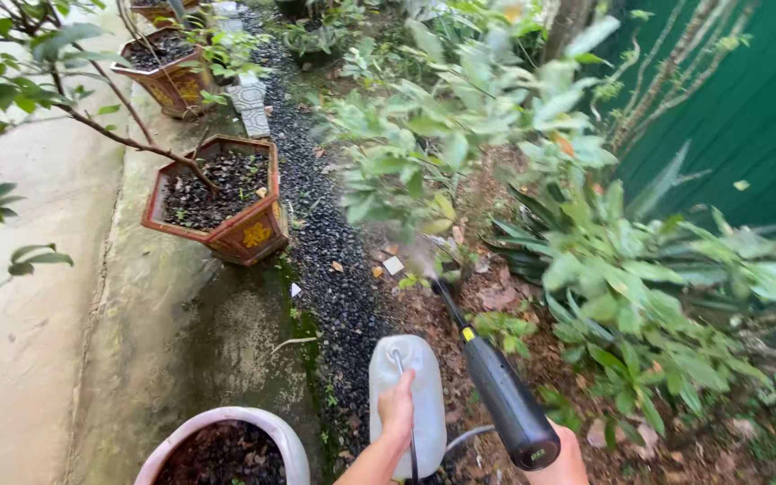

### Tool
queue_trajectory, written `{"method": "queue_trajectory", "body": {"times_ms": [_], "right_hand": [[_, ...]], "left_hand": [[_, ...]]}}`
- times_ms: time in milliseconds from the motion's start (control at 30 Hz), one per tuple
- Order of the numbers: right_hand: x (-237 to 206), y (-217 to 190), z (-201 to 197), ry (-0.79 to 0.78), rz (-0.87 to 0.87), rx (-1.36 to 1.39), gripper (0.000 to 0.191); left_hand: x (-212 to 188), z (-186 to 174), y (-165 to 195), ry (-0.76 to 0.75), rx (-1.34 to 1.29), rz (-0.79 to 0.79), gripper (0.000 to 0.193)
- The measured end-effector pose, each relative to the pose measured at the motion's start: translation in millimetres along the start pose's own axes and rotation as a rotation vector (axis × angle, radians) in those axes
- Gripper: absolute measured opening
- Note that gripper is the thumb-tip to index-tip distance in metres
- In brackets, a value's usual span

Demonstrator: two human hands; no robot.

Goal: The person uses a handheld pressure sprayer to water several potted plants and the ground around them in an outdoor garden area. They move from one pot to the next, directing the spray at the soil and foliage.

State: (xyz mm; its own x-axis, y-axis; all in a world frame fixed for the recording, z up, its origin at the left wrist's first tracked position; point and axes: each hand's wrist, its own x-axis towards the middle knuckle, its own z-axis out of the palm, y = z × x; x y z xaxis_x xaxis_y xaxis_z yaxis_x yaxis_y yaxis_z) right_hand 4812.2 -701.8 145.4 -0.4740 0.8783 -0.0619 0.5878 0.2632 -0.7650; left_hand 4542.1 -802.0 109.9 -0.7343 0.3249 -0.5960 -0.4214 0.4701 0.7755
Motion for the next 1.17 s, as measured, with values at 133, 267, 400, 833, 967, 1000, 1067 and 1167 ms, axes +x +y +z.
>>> {"method": "queue_trajectory", "body": {"times_ms": [133,267,400,833,967,1000,1067,1167], "right_hand": [[55.1,-23.5,30.4,-0.148,0.076,0.085,0.066],[82.7,-43.3,51.0,-0.118,0.010,0.325,0.050],[78.2,-70.1,71.1,-0.013,-0.058,0.222,0.047],[-0.4,-63.8,64.8,0.118,0.033,0.111,0.019],[-60.0,-43.1,43.0,0.119,0.359,-0.027,0.025],[-74.1,-38.5,36.5,0.118,0.443,-0.091,0.026],[-111.6,-27.6,24.2,0.137,0.574,-0.135,0.028],[-175.9,-5.2,5.4,0.220,0.666,-0.074,0.034]], "left_hand": [[42.2,-14.2,25.9,0.010,0.043,0.044,0.062],[78.1,-36.4,54.9,0.032,0.072,0.002,0.063],[99.8,-58.7,81.2,0.046,0.080,0.129,0.063],[93.5,-79.8,110.7,-0.003,0.041,0.130,0.060],[49.6,-74.4,72.7,-0.085,0.074,0.100,0.060],[37.7,-70.3,62.8,-0.121,0.047,0.079,0.058],[13.4,-64.2,39.9,-0.189,-0.008,0.028,0.055],[-23.6,-48.5,3.9,-0.272,0.035,0.013,0.054]]}}
